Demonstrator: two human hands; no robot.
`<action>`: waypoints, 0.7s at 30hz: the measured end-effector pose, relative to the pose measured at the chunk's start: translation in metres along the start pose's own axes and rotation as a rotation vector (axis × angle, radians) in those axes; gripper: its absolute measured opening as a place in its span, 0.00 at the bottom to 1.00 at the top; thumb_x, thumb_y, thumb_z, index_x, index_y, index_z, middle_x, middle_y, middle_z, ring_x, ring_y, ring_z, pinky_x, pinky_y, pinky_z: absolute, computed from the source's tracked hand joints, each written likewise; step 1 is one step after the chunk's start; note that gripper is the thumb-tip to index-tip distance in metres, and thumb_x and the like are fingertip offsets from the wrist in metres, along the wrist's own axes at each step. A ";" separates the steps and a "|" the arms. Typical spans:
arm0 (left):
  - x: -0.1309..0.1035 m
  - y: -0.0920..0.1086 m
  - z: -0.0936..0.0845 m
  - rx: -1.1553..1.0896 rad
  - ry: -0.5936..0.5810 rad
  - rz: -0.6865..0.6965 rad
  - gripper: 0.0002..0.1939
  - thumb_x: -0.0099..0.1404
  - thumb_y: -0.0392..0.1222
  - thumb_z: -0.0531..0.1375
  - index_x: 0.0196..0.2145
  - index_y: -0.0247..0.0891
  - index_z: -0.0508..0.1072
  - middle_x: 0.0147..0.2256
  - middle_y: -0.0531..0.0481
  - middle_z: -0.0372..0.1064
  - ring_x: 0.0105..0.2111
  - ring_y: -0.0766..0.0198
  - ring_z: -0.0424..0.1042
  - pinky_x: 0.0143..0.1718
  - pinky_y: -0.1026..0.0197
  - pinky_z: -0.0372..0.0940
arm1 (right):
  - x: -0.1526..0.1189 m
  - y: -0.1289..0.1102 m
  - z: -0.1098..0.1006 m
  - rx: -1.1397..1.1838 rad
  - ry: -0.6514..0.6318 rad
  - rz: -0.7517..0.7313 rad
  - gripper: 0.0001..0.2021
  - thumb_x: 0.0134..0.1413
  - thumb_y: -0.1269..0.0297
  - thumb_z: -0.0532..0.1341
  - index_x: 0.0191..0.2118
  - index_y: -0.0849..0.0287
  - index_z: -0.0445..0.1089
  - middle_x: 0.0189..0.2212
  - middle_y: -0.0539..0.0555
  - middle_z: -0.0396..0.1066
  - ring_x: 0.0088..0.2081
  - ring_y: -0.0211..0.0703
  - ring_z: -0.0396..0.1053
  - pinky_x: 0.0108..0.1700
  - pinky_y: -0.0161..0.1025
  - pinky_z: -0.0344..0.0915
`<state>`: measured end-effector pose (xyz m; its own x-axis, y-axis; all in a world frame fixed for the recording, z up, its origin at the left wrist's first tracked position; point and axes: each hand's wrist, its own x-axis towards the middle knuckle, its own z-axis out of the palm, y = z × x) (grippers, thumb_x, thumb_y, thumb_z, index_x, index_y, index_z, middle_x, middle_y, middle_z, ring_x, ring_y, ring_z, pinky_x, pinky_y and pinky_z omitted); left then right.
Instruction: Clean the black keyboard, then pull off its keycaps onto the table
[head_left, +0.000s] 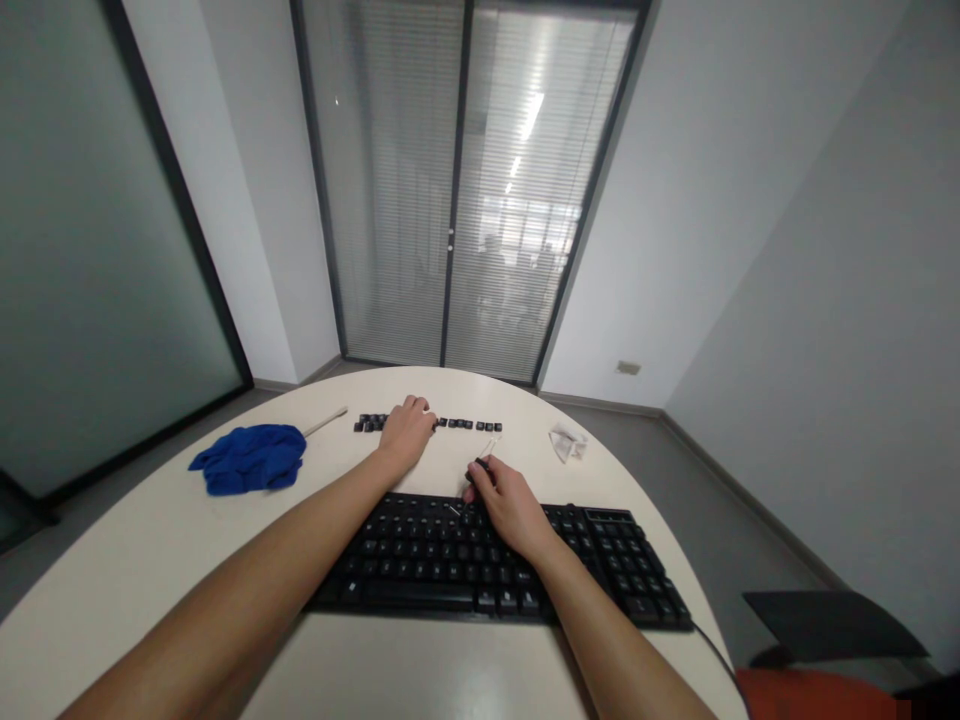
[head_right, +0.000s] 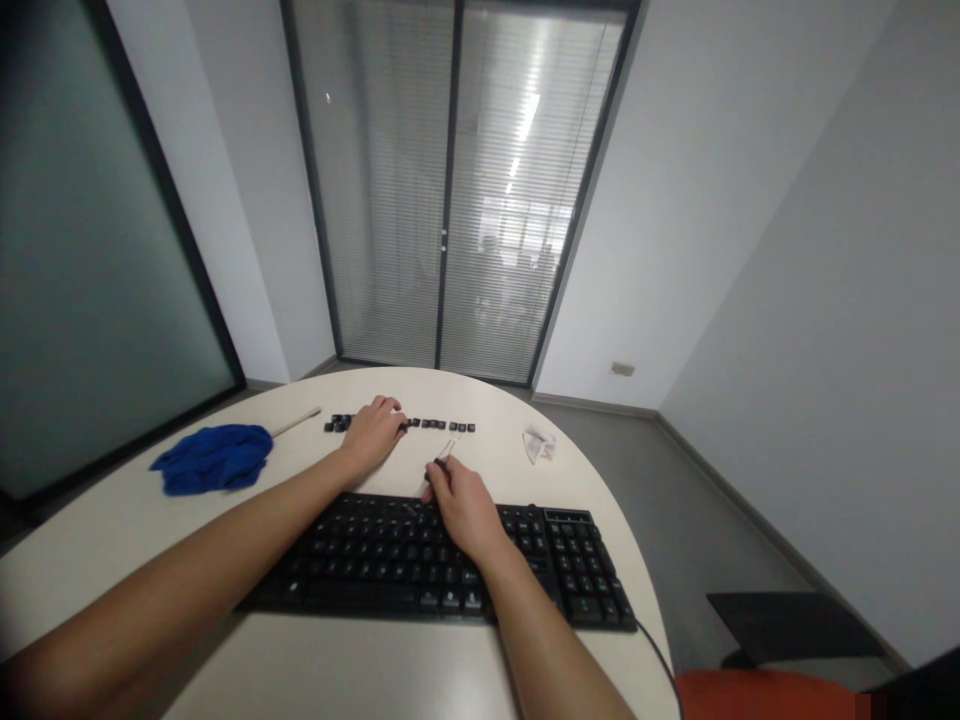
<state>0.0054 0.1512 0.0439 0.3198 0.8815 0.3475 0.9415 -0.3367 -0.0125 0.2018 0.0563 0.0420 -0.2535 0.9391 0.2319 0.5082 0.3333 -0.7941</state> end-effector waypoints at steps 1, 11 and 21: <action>-0.001 0.000 -0.001 -0.003 -0.001 -0.005 0.08 0.65 0.37 0.59 0.39 0.37 0.77 0.48 0.40 0.66 0.52 0.50 0.59 0.46 0.51 0.61 | 0.000 0.001 0.000 -0.006 0.000 -0.002 0.17 0.67 0.54 0.50 0.31 0.56 0.65 0.27 0.51 0.76 0.33 0.43 0.73 0.41 0.37 0.62; -0.032 0.022 -0.031 -0.052 -0.032 -0.143 0.09 0.65 0.37 0.55 0.42 0.35 0.72 0.45 0.40 0.69 0.49 0.51 0.64 0.48 0.54 0.61 | 0.000 0.002 0.001 -0.016 0.013 -0.006 0.17 0.65 0.53 0.51 0.31 0.57 0.67 0.26 0.52 0.75 0.31 0.43 0.71 0.37 0.37 0.62; -0.125 0.072 -0.050 -0.304 -0.049 0.036 0.14 0.67 0.48 0.55 0.45 0.39 0.69 0.44 0.43 0.69 0.47 0.51 0.66 0.49 0.50 0.61 | -0.001 0.002 0.001 0.100 0.065 -0.050 0.15 0.63 0.51 0.53 0.38 0.58 0.67 0.26 0.51 0.73 0.31 0.43 0.72 0.36 0.38 0.65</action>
<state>0.0284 0.0000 0.0461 0.3638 0.8797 0.3062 0.8570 -0.4450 0.2600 0.2020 0.0559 0.0400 -0.2213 0.9259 0.3062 0.4108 0.3733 -0.8318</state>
